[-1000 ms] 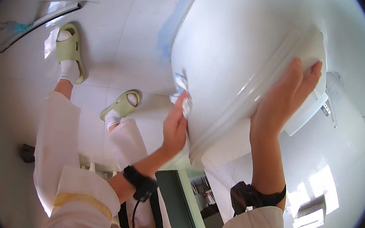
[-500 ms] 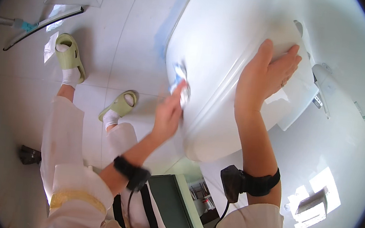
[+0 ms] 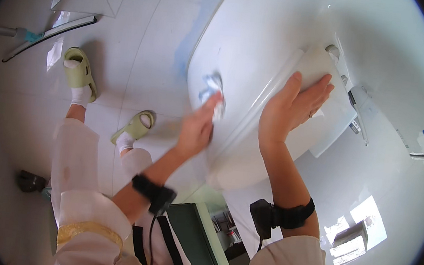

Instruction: Cleaning the exterior surfaces and tank of a toilet using a wipe.

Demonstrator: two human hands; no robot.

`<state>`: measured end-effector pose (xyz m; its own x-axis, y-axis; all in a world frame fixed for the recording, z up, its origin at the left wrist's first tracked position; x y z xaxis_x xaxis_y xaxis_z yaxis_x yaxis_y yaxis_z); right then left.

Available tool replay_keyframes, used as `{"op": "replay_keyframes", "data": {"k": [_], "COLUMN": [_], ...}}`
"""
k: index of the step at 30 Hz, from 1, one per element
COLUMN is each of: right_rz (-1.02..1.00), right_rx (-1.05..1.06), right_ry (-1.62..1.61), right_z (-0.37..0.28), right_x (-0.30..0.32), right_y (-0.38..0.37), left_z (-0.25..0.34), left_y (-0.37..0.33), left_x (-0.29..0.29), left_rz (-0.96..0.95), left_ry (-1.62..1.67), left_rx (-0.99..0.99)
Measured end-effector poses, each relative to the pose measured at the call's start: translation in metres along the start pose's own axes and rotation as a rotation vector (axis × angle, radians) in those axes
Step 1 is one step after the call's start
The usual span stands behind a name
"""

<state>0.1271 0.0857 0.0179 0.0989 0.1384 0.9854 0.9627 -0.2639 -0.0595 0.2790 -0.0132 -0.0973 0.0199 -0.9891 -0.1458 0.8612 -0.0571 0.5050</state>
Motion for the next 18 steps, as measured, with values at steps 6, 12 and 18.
{"op": "replay_keyframes", "data": {"k": [6, 12, 18], "right_rz": [-0.009, -0.009, -0.03], "right_rx": [0.046, 0.058, 0.087], "right_ry": [-0.017, 0.033, 0.062], "right_z": [-0.009, -0.005, -0.008], "right_x": [-0.006, -0.005, -0.004], "right_y": [0.004, 0.001, 0.002], "left_z": [0.051, 0.03, 0.047], "left_y": [-0.024, -0.018, 0.002], "left_x": [0.014, 0.009, 0.013], "left_rz": [-0.106, -0.037, -0.088], "left_ry": [0.011, 0.039, 0.033], "left_rx": [-0.056, -0.046, -0.032]}}
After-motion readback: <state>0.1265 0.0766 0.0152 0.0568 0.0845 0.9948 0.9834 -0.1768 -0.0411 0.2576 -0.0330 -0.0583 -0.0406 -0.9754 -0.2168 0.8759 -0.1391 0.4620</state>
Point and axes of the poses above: each hand's wrist, its own y-axis away from the middle knuckle, its own x-axis out of the back of the hand, z = x × y, the point moved 6 cm from there along -y, towards the middle knuckle, and after that the axes turned 13 degrees about x, right-handed, at the moved point
